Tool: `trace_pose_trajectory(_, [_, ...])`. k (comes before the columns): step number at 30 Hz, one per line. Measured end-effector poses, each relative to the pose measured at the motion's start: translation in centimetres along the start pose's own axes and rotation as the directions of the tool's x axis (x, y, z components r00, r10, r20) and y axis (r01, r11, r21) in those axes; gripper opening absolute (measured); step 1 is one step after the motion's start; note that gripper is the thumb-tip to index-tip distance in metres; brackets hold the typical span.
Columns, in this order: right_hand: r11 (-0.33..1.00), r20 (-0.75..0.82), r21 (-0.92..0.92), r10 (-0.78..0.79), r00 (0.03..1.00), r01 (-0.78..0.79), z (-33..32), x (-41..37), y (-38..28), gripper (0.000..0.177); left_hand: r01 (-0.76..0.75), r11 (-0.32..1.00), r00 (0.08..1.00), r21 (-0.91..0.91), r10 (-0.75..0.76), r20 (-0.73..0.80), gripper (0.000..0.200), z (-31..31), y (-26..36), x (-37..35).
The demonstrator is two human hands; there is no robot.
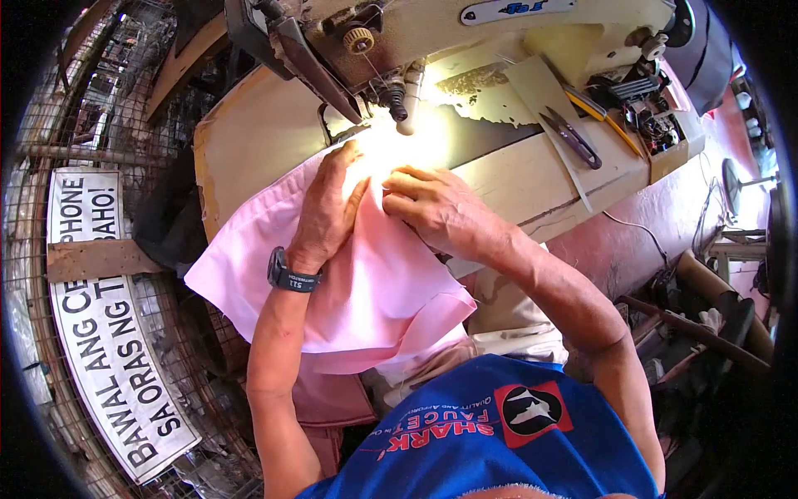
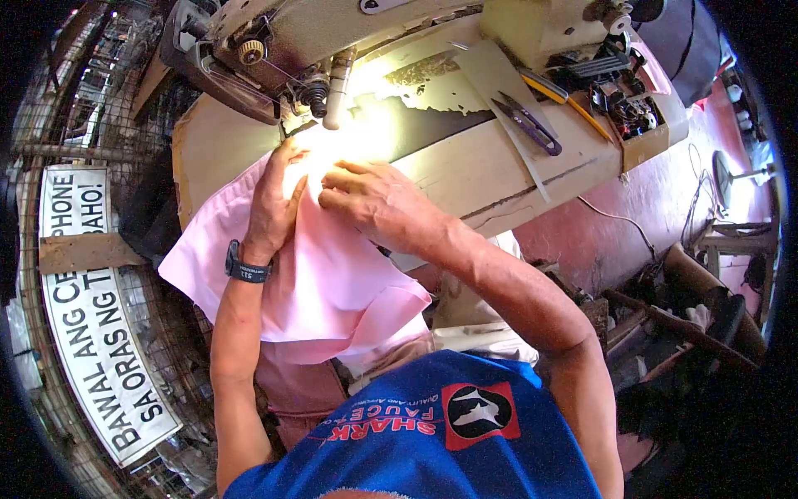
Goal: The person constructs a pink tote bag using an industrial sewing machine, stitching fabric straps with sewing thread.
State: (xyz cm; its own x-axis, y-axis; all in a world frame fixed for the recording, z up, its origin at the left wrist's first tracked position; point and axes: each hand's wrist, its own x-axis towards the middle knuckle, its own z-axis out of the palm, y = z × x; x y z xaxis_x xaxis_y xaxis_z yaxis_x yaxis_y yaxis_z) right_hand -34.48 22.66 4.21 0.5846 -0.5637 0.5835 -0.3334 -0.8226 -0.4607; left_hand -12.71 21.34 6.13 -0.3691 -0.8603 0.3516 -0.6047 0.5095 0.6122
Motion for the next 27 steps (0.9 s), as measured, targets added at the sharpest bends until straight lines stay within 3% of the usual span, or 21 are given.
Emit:
trace_pose_trajectory(2, [0.984, -0.066, -0.147, -0.113, 0.991, 0.102, -0.3, 0.3, 0.0, 0.016, -0.186, 0.955, 0.975, 0.231, 0.150, 0.162, 0.034, -0.6, -0.3, 0.3])
trace_pose_trajectory(3, [0.989, -0.008, -0.128, -0.079, 0.997, 0.077, -0.5, 0.2, -0.1, 0.016, -0.286, 0.900, 0.944, 0.329, 0.206, 0.256, 0.035, -0.8, -0.4, 0.4])
trace_pose_trajectory(5, [0.995, 0.109, -0.093, -0.012, 0.994, 0.022, -1.0, -0.2, -0.4, 0.016, -0.344, 0.862, 0.924, 0.373, 0.240, 0.298, 0.034, -0.9, -0.6, 0.4])
trace_pose_trajectory(7, [0.996, 0.091, -0.093, -0.001, 0.996, 0.009, -0.9, -0.4, -0.3, 0.019, -0.387, 0.833, 0.901, 0.396, 0.250, 0.356, 0.034, -1.3, -1.0, 0.6])
trace_pose_trajectory(12, [0.999, -0.013, -0.032, -0.016, 1.000, 0.015, -1.1, -0.6, -0.1, 0.024, -0.379, 0.850, 0.895, 0.366, 0.236, 0.378, 0.041, -2.3, -0.7, 1.5])
trace_pose_trajectory(21, [0.998, 0.122, 0.040, 0.049, 0.991, -0.054, -2.2, -0.9, 0.0, 0.024, -0.414, 0.865, 0.874, 0.284, 0.289, 0.391, 0.048, -2.8, -1.8, 2.1])
trace_pose_trajectory(27, [0.993, 0.301, 0.034, -0.120, 0.946, 0.115, -3.7, -2.2, -1.1, 0.031, -0.350, 0.910, 0.902, 0.221, 0.263, 0.343, 0.044, -2.6, -1.9, 1.3])
